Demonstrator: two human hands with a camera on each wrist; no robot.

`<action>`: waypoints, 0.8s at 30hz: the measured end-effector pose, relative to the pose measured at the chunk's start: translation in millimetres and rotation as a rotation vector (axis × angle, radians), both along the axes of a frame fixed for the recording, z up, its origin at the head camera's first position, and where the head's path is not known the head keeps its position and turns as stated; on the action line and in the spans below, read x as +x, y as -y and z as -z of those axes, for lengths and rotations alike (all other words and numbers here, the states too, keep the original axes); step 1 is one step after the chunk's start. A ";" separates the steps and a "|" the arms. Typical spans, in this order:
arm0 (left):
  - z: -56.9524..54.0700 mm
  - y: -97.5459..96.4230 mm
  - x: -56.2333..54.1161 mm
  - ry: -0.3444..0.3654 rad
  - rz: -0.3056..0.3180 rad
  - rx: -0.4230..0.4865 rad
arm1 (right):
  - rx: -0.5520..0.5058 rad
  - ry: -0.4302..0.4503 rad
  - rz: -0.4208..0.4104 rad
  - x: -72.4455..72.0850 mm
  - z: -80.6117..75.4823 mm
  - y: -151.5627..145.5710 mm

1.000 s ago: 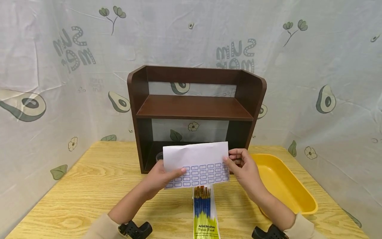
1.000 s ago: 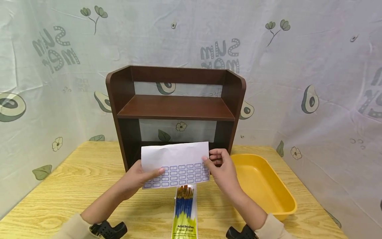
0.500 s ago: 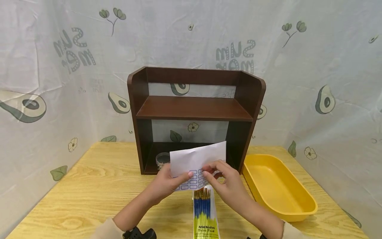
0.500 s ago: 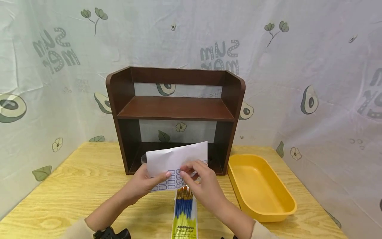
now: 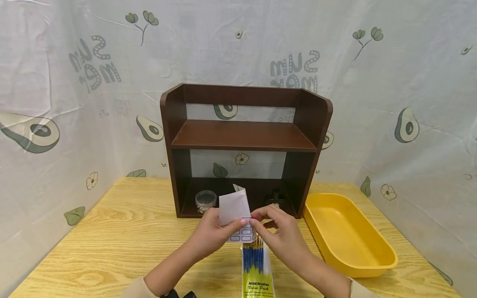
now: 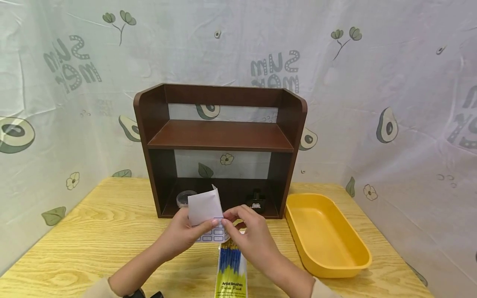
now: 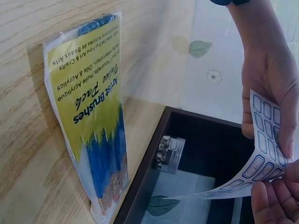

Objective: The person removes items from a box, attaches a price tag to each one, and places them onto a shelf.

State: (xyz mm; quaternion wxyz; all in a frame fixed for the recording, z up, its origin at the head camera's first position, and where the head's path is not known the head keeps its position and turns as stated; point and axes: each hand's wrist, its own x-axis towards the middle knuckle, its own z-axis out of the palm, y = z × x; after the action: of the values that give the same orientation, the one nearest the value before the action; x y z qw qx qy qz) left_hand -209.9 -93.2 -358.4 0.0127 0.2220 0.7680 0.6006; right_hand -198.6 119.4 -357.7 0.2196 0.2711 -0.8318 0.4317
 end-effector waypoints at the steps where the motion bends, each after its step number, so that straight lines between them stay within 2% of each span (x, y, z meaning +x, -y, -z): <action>1: -0.5 -0.9 0.7 -0.015 -0.013 -0.014 | 0.001 -0.011 0.001 0.1 0.5 -0.1; 8: -2.5 -3.4 3.1 -0.066 -0.023 -0.035 | -0.010 -0.042 0.001 0.9 1.5 0.0; 16: -3.9 -4.4 2.8 -0.087 -0.020 -0.046 | -0.036 -0.018 0.003 0.2 -0.9 1.2; 24: -3.2 -3.2 2.6 -0.100 0.007 -0.023 | -0.020 0.037 0.055 1.4 -4.0 2.2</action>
State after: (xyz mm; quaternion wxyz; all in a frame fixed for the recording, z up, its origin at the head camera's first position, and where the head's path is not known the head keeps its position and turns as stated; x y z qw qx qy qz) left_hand -207.2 -90.0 -355.2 -0.0210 0.2545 0.7736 0.5800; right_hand -197.3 117.2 -353.7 0.2187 0.2378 -0.8384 0.4389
